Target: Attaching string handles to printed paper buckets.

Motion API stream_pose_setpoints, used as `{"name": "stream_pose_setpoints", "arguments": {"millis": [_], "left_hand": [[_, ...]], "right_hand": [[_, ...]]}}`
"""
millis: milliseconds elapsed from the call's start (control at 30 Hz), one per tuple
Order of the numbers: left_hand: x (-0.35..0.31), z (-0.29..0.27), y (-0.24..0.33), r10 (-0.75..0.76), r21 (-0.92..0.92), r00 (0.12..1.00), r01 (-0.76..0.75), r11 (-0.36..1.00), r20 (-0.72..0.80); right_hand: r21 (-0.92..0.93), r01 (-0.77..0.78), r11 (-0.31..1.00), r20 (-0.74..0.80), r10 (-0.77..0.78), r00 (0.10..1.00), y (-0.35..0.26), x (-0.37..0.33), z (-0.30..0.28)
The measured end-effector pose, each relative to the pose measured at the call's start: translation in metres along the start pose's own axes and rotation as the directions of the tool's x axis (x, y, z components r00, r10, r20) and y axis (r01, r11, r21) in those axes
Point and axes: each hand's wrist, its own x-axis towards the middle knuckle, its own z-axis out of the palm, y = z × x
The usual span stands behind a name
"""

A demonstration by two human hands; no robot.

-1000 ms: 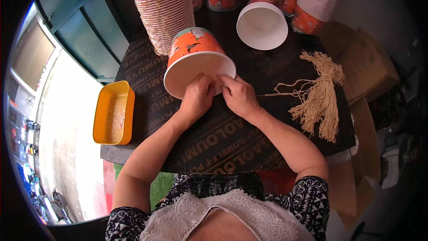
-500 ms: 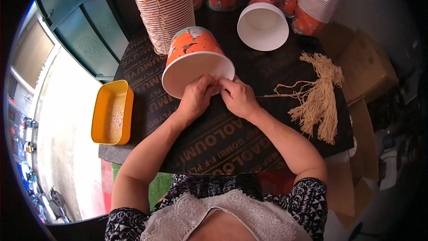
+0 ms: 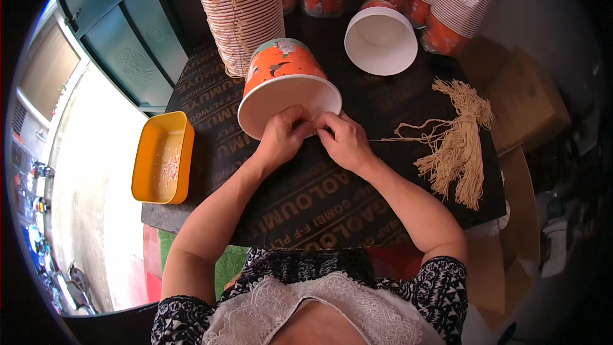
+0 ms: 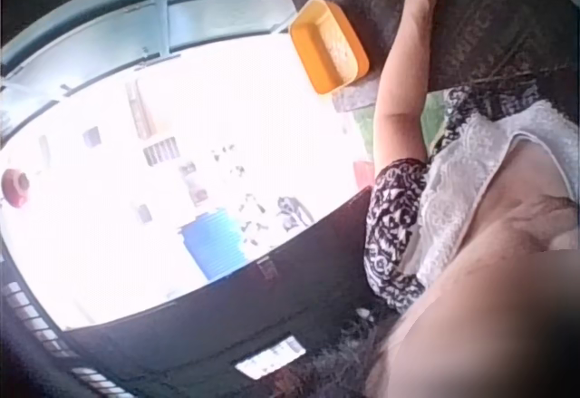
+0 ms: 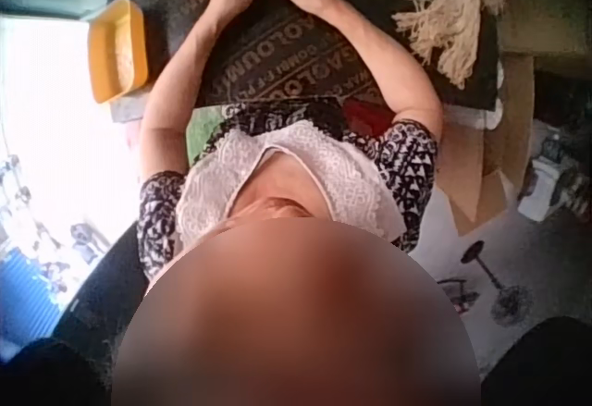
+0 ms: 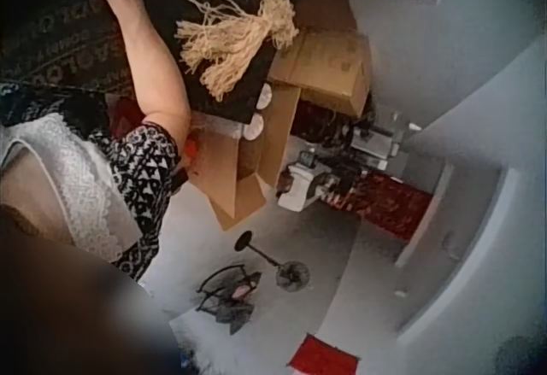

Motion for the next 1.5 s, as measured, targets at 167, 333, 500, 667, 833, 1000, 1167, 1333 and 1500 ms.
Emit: {"name": "stream_pose_setpoints", "arguments": {"millis": [167, 333, 500, 667, 833, 1000, 1167, 1333, 1500], "left_hand": [[0.002, -0.003, -0.002, -0.015, 0.042, 1.0, 0.015, 0.999, 0.018], [0.002, 0.002, -0.01, 0.0, 0.041, 1.0, 0.0, 0.999, -0.019], [0.003, 0.005, -0.012, 0.033, 0.086, 0.993, -0.023, 0.996, -0.116], [0.005, 0.003, -0.011, 0.008, 0.162, 0.98, 0.024, 0.987, -0.197], [0.002, -0.004, -0.012, -0.147, -0.088, 0.981, 0.137, 0.987, -0.128], [0.001, -0.008, 0.003, -0.239, -0.565, 0.962, 0.269, 0.78, 0.129], [0.001, -0.011, 0.0, -0.156, -0.266, 0.981, 0.182, 0.946, 0.119], [0.001, -0.002, -0.002, -0.048, 0.089, 0.996, 0.041, 0.995, 0.078], [0.001, -0.002, -0.002, -0.033, 0.143, 0.999, 0.029, 0.989, 0.026]], "right_hand": [[0.01, 0.045, 0.999, -0.012, -0.045, 0.999, -0.005, -0.001, -0.002], [-0.037, 0.081, 0.996, 0.024, -0.08, 0.997, -0.003, -0.005, -0.004], [-0.132, 0.147, 0.98, 0.106, -0.134, 0.985, -0.009, -0.008, -0.007], [-0.183, 0.188, 0.965, 0.138, -0.165, 0.977, -0.013, -0.007, -0.009], [-0.158, 0.203, 0.966, 0.137, -0.182, 0.974, -0.008, -0.006, -0.01], [-0.098, 0.184, 0.978, 0.16, -0.167, 0.973, -0.003, -0.004, -0.011], [-0.068, 0.171, 0.983, 0.165, -0.158, 0.974, -0.003, -0.002, -0.012], [-0.055, 0.115, 0.992, 0.179, -0.103, 0.978, -0.003, -0.002, -0.013], [-0.021, 0.121, 0.992, 0.084, -0.119, 0.989, -0.008, -0.006, -0.014]]}}
